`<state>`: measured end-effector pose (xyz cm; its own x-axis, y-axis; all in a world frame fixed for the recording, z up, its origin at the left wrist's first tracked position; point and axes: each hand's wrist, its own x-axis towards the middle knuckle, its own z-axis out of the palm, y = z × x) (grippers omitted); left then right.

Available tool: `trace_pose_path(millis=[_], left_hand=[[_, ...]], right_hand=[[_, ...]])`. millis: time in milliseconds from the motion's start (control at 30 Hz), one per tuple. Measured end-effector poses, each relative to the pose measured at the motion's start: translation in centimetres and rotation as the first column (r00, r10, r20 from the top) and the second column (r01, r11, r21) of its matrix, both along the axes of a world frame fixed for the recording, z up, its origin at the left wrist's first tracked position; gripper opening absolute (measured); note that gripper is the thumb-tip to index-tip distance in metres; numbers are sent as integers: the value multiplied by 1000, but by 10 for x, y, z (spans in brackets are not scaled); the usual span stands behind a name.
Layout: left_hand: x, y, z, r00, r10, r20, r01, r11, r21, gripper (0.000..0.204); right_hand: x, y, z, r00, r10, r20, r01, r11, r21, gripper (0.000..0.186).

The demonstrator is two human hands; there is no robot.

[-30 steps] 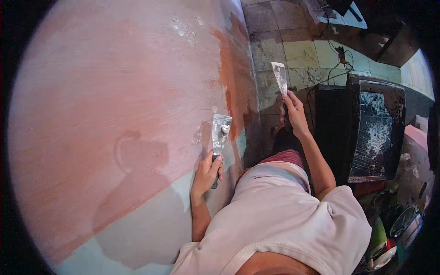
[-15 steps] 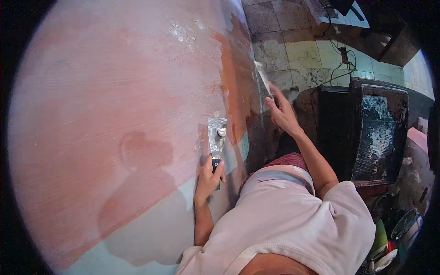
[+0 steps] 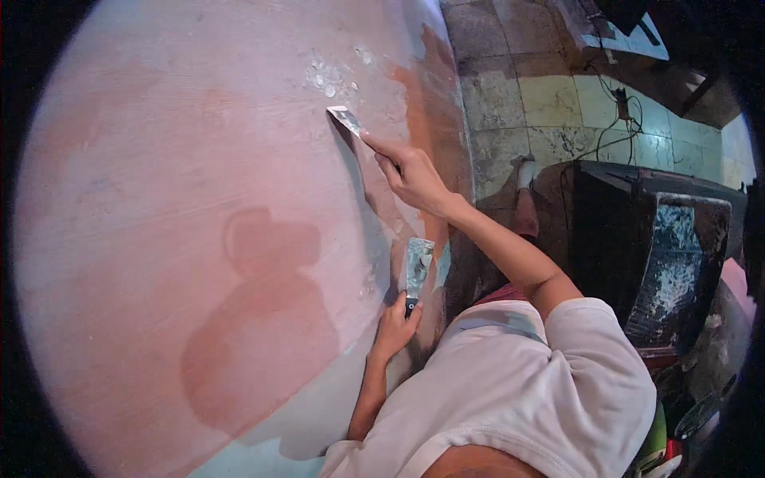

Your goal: The person applies patching compound to holes and cracks in a wall using two putty knives, smoothing the filler over the damaged areas.

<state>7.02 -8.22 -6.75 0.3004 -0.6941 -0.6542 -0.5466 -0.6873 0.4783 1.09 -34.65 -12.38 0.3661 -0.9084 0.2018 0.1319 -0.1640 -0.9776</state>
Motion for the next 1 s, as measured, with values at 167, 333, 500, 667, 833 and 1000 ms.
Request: trace_pose_path(millis=[167, 333, 500, 667, 833, 1000], left_hand=[[2, -12, -5, 999, 46, -22, -45, 998, 35, 27], [3, -13, 3, 1000, 28, 5, -29, 996, 82, 20], [2, -16, -6, 1000, -2, 15, 2, 999, 44, 24], [3, -15, -3, 998, 52, -23, -51, 997, 59, 25], [1, -19, -4, 1000, 6, -2, -6, 1000, 22, 26], [1, -19, -5, 999, 32, 3, -32, 998, 51, 24]], right_hand=[[15, -50, 2, 995, -103, 19, 105, 982, -156, 39], [9, -47, 2, 998, 18, -63, -28, 985, -170, 40], [18, -79, 10, 998, -64, -21, 58, 974, -219, 39], [15, -68, 13, 999, 12, -52, -20, 987, -161, 38], [16, -95, 7, 996, -84, -37, 75, 977, -201, 36], [16, -51, -44, 995, -103, 0, 102, 991, -88, 36]])
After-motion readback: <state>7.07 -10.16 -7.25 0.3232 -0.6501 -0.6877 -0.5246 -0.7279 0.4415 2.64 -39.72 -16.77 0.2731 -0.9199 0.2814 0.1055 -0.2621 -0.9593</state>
